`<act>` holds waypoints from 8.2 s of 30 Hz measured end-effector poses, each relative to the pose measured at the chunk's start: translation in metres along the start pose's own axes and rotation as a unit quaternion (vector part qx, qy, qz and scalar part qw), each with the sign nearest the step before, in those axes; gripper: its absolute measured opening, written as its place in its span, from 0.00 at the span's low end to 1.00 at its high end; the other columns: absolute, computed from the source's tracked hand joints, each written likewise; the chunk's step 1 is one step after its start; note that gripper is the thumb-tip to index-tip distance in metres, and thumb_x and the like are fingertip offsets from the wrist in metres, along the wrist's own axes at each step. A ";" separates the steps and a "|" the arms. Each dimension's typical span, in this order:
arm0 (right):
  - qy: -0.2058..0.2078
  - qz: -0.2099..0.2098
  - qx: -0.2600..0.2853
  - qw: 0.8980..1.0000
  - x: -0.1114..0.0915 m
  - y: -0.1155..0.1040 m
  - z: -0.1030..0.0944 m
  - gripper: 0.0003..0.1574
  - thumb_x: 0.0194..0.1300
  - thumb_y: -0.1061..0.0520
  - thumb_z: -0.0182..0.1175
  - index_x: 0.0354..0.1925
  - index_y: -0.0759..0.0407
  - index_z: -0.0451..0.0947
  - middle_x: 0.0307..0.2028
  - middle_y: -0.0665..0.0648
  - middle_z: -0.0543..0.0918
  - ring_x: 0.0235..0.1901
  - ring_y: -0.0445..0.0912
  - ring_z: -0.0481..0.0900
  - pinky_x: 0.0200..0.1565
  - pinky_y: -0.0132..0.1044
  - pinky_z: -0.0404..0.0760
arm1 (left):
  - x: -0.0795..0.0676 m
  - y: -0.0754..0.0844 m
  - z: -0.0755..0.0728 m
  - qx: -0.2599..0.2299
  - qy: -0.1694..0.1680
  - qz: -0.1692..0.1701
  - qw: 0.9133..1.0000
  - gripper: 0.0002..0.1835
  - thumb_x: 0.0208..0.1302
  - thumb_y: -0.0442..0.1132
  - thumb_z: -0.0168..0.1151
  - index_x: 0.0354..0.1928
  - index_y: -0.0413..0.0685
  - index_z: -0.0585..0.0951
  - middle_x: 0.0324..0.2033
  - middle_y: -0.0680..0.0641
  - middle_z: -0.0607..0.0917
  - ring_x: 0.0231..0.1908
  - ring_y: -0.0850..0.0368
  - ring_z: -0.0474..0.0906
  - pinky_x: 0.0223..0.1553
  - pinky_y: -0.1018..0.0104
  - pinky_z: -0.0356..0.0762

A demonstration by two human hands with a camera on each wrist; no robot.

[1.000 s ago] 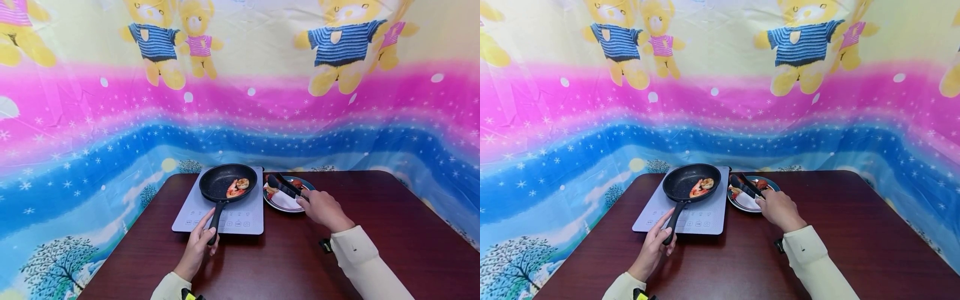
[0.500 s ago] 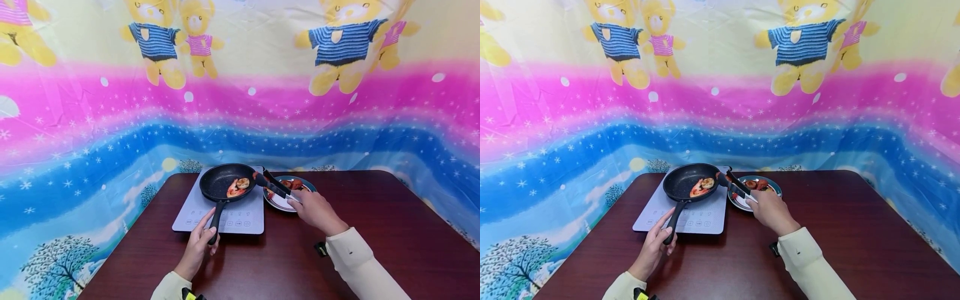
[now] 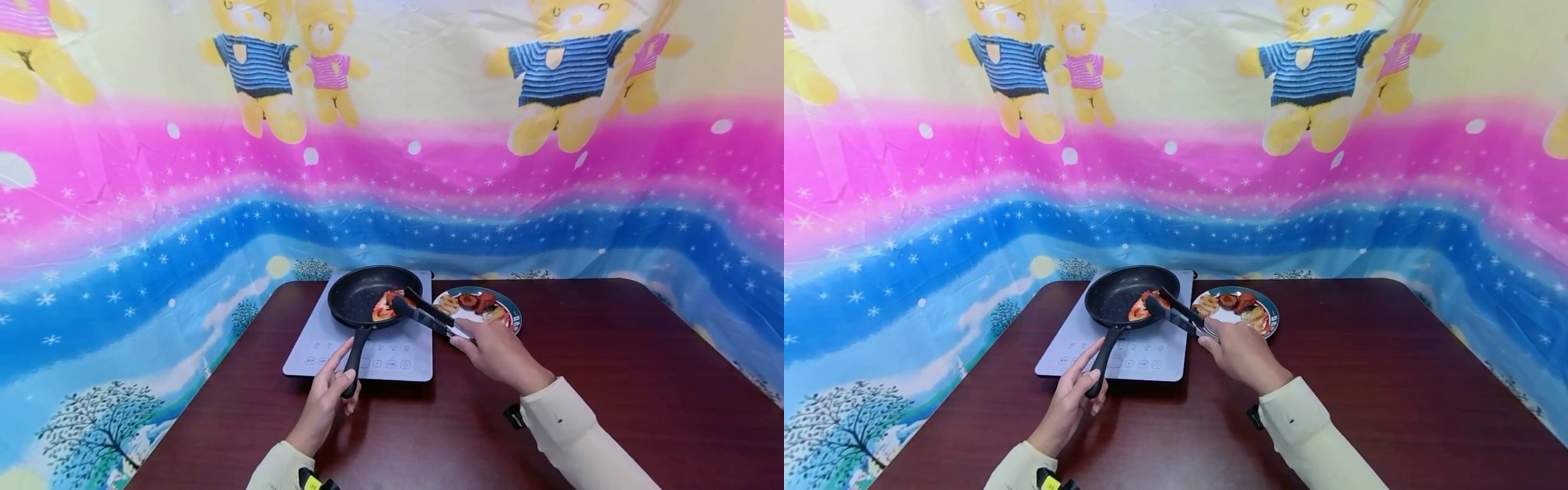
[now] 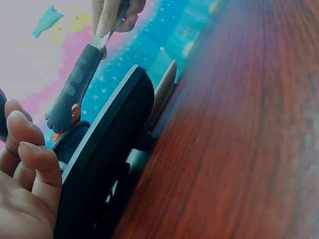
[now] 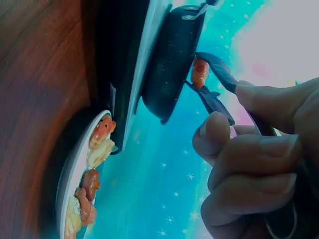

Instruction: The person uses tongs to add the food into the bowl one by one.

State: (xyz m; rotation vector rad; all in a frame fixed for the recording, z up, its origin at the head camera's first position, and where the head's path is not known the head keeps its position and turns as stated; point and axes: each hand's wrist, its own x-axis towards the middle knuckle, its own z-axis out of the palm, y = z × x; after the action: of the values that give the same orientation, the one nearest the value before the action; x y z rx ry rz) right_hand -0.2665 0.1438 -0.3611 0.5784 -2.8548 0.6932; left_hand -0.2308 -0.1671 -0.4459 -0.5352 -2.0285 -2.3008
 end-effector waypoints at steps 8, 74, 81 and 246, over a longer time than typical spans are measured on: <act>0.002 0.015 -0.006 1.000 0.000 -0.001 0.001 0.31 0.65 0.49 0.62 0.64 0.56 0.72 0.26 0.50 0.75 0.26 0.45 0.71 0.31 0.39 0.73 | 0.001 0.000 0.000 0.001 0.000 0.001 1.000 0.29 0.72 0.40 0.50 0.73 0.52 0.58 0.22 0.45 0.74 0.19 0.58 0.69 0.20 0.70 0.70; -0.046 0.152 -0.014 0.987 0.010 0.033 0.007 0.40 0.68 0.57 0.58 0.71 0.66 0.54 0.63 0.73 0.67 0.53 0.63 0.73 0.51 0.59 0.75 | 0.000 0.003 0.001 0.014 -0.004 0.007 1.000 0.29 0.73 0.40 0.49 0.73 0.50 0.57 0.21 0.45 0.73 0.18 0.59 0.68 0.20 0.68 0.70; -0.058 0.180 -0.061 0.980 0.008 0.037 -0.002 0.37 0.66 0.57 0.59 0.68 0.67 0.60 0.58 0.72 0.72 0.44 0.59 0.76 0.43 0.57 0.79 | 0.001 0.001 0.001 0.011 -0.003 0.009 1.000 0.29 0.72 0.40 0.50 0.73 0.51 0.58 0.20 0.46 0.74 0.18 0.59 0.68 0.19 0.68 0.70; 0.007 0.124 -0.012 0.992 0.011 0.036 -0.011 0.34 0.70 0.56 0.54 0.68 0.69 0.60 0.48 0.69 0.79 0.39 0.56 0.78 0.35 0.47 0.79 | 0.002 0.002 0.000 0.007 -0.014 0.021 1.000 0.29 0.73 0.39 0.49 0.73 0.49 0.57 0.20 0.46 0.74 0.18 0.59 0.69 0.19 0.69 0.70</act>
State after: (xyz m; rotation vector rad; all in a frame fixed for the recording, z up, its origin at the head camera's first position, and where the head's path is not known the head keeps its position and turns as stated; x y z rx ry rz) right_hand -0.2903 0.1746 -0.3640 0.2149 -2.9470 0.6935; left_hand -0.2318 -0.1667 -0.4439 -0.6069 -2.0236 -2.2675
